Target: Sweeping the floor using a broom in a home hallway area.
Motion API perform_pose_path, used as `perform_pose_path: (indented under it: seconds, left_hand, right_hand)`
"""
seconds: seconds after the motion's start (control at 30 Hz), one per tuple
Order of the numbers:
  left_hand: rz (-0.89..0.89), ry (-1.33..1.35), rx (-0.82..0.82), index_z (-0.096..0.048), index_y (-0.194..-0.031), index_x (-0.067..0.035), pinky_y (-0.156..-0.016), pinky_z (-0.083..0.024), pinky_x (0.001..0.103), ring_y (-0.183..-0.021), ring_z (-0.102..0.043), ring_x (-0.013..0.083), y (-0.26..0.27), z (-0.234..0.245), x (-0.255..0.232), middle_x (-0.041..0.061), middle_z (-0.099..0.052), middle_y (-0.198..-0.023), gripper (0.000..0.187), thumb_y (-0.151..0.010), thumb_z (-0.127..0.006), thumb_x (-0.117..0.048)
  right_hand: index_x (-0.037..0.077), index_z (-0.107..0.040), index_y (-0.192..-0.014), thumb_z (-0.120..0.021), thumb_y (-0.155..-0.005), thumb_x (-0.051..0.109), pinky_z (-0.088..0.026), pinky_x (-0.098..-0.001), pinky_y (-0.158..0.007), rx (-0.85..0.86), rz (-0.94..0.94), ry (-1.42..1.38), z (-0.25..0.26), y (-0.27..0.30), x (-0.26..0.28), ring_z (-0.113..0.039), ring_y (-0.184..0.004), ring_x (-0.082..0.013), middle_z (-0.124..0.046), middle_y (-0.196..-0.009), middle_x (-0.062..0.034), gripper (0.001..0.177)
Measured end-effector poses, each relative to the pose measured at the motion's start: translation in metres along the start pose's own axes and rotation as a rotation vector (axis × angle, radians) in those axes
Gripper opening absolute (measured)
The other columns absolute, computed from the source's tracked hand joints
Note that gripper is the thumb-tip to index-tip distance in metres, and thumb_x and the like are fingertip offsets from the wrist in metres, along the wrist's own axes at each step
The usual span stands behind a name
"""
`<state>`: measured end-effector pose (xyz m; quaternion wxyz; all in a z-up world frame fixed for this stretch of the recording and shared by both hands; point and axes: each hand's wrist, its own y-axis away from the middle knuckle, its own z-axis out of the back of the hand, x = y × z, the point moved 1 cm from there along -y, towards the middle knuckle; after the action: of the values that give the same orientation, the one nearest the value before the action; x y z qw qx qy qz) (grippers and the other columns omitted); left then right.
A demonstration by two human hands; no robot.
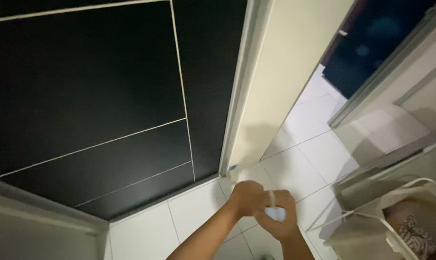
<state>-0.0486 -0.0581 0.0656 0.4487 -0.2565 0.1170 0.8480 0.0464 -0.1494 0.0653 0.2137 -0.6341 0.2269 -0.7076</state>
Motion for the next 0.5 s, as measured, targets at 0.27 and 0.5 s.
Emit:
perform_pose_path:
  seconds: [0.27,0.5]
  left_hand:
    - [0.118,0.287,-0.005,-0.073,-0.082,-0.004,-0.070,-0.056,0.042,-0.077,-0.071,0.0352,0.051,-0.001,0.026,0.022,-0.071,-0.081,0.017,-0.073,-0.077,-0.018]
    - [0.081,0.202,0.040,-0.072,-0.103,-0.005,-0.072,-0.058,0.043,-0.077,-0.072,0.0360,0.097,-0.093,0.090,0.019,-0.074,-0.088,0.024,-0.081,-0.071,-0.016]
  right_hand:
    - [0.000,-0.057,-0.068,-0.067,-0.076,-0.003,-0.047,-0.0368,-0.064,-0.162,-0.102,-0.476,0.000,-0.003,0.016,-0.056,-0.062,-0.0205,-0.057,-0.063,-0.0096,0.013]
    - [0.001,-0.058,-0.073,-0.075,-0.074,0.002,-0.056,-0.0399,-0.066,-0.060,-0.088,-0.347,-0.061,0.053,-0.033,-0.066,-0.064,-0.0262,-0.066,-0.068,-0.0131,0.017]
